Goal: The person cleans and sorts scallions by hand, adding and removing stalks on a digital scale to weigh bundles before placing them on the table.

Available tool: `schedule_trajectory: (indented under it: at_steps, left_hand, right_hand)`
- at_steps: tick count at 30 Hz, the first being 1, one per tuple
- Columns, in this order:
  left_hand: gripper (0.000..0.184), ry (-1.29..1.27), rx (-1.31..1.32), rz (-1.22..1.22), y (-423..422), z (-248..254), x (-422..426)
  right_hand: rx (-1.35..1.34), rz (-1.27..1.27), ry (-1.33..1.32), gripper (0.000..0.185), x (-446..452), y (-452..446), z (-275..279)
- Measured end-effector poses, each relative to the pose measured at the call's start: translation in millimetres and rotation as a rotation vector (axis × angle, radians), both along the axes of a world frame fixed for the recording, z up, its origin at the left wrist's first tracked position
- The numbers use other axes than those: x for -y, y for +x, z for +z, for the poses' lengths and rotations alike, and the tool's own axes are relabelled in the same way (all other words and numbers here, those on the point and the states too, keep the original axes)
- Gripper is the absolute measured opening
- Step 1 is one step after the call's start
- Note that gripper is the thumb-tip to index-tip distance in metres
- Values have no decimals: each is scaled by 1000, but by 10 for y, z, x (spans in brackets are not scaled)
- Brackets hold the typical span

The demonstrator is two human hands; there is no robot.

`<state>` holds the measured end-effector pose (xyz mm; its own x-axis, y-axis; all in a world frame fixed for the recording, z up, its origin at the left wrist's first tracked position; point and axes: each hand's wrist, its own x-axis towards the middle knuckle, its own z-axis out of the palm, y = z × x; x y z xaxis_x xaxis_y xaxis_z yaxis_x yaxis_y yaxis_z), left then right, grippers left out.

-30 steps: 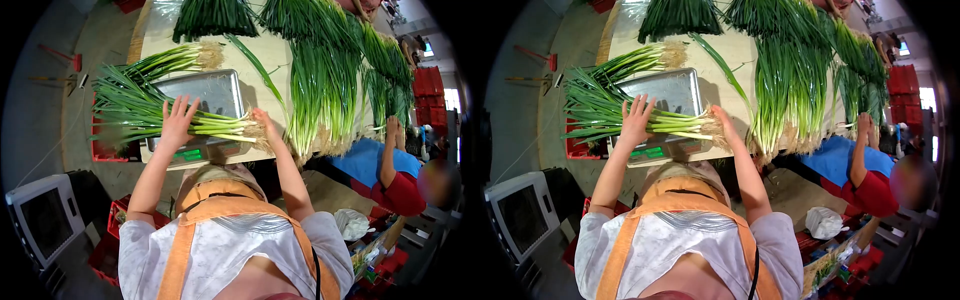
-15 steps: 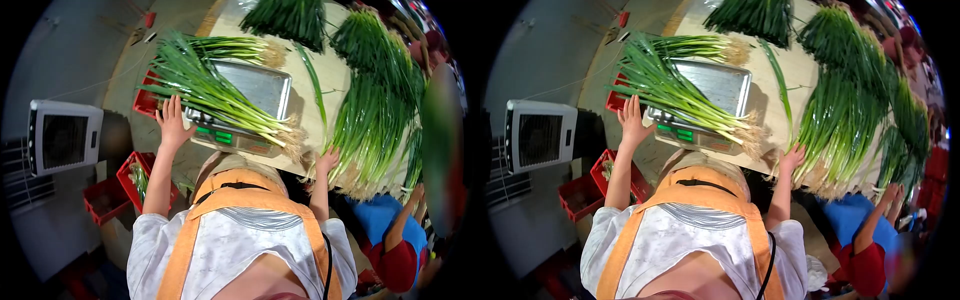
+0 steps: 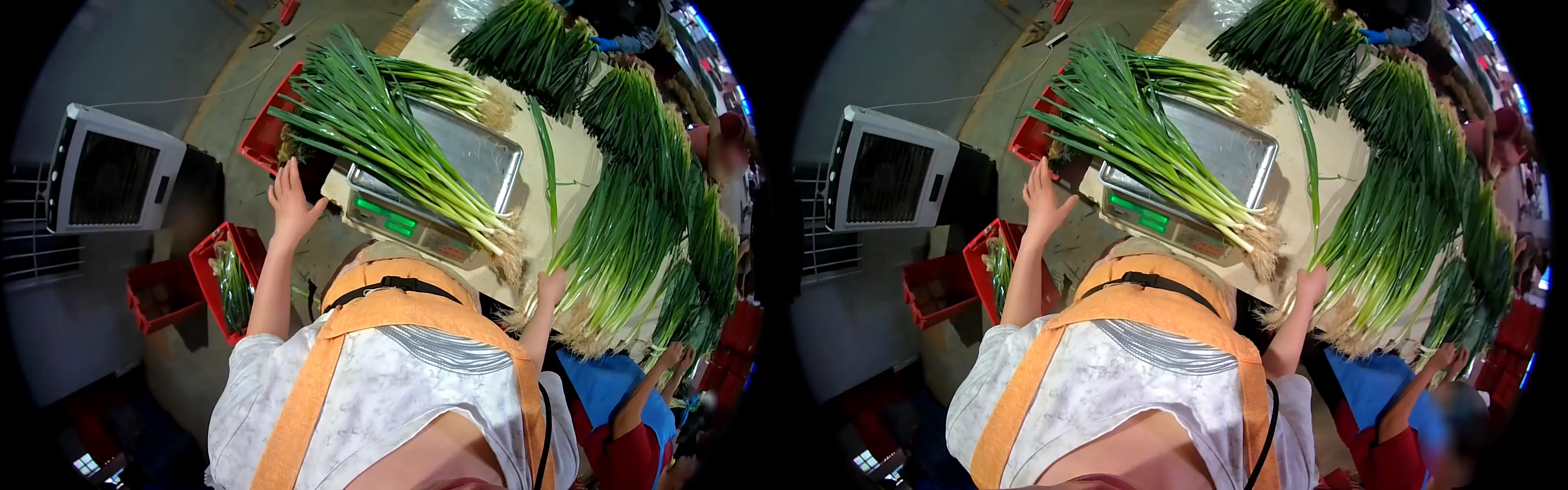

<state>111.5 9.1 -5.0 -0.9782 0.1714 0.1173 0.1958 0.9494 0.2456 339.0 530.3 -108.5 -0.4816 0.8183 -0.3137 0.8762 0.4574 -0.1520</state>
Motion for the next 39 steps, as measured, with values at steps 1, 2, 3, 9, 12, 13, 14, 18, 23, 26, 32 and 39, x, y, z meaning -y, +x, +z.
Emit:
schedule_trajectory:
  at_steps: [1, 2, 3, 9, 12, 13, 14, 18, 23, 26, 32, 39]
  left_hand:
    - [97, 21, 12, 0, 9, -9, 12]
    - [97, 41, 26, -6, 12, -32, 24]
    - [96, 61, 41, -14, 19, -68, 38]
    - [94, 74, 44, -116, -119, -85, -43]
    - [93, 80, 28, -176, -221, -55, -135]
    - [93, 83, 19, -192, -252, -41, -169]
    - [92, 83, 11, -205, -278, -44, -195]
    - [90, 94, 6, -225, -288, -10, -253]
    - [87, 87, 36, -185, -190, -20, -108]
    - [88, 98, 37, -147, -128, -63, -12]
    - [88, 103, 44, -187, -126, -120, -73]
    - [78, 153, -11, -337, -244, -51, -427]
  right_hand:
    - [70, -8, -55, 48, 47, -50, 107]
    - [25, -6, -12, 46, 45, -36, 61]
    - [-18, -5, 31, 45, 29, 7, -43]
    - [-678, -18, -434, 38, 237, -353, 286]
    - [-766, 179, -478, 34, 583, -833, 701]
    - [-769, 309, -435, 33, 713, -987, 817]
    - [-776, 430, -404, 33, 818, -1128, 841]
    - [-600, 867, -190, 28, 1047, -1513, 806]
    - [-847, 518, -584, 17, 1083, -1537, 932]
    - [-1108, 210, -780, 14, 930, -1414, 1037]
    - [-760, 366, -733, 14, 945, -1200, 985]
    - [-501, 522, -309, 18, 1134, -1251, 1135]
